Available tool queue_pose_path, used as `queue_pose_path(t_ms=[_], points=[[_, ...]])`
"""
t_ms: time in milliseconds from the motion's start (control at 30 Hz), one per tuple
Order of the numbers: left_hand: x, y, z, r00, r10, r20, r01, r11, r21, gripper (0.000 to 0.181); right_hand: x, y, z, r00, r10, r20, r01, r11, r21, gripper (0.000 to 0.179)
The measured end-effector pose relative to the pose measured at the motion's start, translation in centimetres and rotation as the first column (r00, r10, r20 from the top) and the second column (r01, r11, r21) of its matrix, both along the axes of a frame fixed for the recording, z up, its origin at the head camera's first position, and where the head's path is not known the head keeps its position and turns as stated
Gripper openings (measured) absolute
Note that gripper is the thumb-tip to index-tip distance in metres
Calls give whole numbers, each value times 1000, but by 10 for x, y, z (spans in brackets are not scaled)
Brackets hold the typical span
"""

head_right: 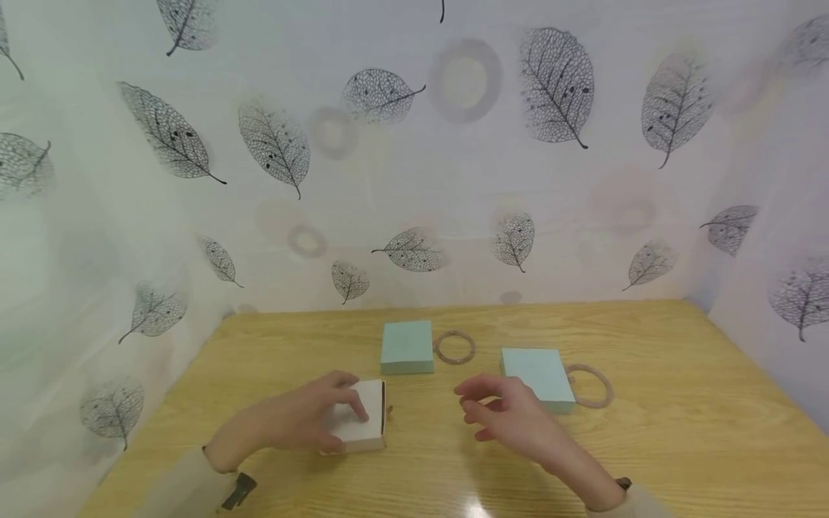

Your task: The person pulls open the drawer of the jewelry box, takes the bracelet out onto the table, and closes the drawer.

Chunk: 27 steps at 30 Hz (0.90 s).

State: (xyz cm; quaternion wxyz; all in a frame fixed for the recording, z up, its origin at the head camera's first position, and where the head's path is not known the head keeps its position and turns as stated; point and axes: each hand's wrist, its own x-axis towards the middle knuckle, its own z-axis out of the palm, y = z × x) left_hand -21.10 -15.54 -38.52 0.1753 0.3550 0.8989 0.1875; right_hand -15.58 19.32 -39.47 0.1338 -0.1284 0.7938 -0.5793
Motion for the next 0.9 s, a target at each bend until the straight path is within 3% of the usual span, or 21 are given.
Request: queue_pose_path(t_ms=[567, 900], points=[[2, 15, 0, 1000, -10, 3, 10, 1000, -16, 33, -5, -25, -12, 998, 51, 48, -50, 999, -11, 34], [8, 23, -4, 998, -40, -38, 39, 999, -35, 34, -2, -36, -17, 997, 60, 57, -60, 998, -11, 32]])
